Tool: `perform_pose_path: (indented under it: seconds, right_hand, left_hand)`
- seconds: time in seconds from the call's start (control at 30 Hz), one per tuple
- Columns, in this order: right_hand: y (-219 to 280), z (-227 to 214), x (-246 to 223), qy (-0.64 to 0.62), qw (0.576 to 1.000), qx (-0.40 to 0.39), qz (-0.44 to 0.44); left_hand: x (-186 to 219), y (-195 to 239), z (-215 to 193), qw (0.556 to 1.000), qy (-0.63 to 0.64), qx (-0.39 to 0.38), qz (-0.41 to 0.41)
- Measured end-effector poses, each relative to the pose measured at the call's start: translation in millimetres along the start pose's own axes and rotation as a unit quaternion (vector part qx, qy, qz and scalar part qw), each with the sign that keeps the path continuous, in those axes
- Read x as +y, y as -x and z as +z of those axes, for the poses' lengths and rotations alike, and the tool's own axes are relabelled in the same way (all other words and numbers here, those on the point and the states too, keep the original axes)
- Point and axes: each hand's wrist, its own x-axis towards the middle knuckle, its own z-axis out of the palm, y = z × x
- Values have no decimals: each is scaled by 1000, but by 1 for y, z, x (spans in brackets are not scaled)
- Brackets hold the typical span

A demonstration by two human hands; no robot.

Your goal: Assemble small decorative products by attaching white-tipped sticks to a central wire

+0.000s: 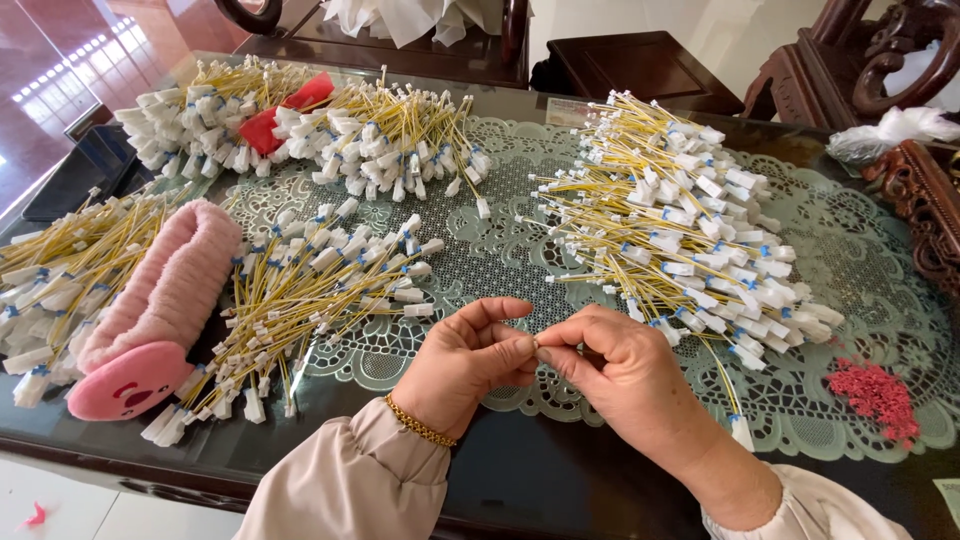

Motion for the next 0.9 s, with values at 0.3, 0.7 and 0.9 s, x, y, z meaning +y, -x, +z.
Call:
perform_pose_path:
  seconds: [0.3, 0.7, 0.9]
  right_hand:
    - [2, 4, -2, -86, 965, 6, 249]
    - [2, 3, -8, -89, 983, -14, 159]
    - [5, -16, -25, 64, 995, 32, -65]
  left_hand:
    - [-5, -3, -3, 998, 39, -32, 23]
    - [-6, -5, -8, 983, -140, -60, 103]
    - [34, 17, 2, 895, -376, 73, 227]
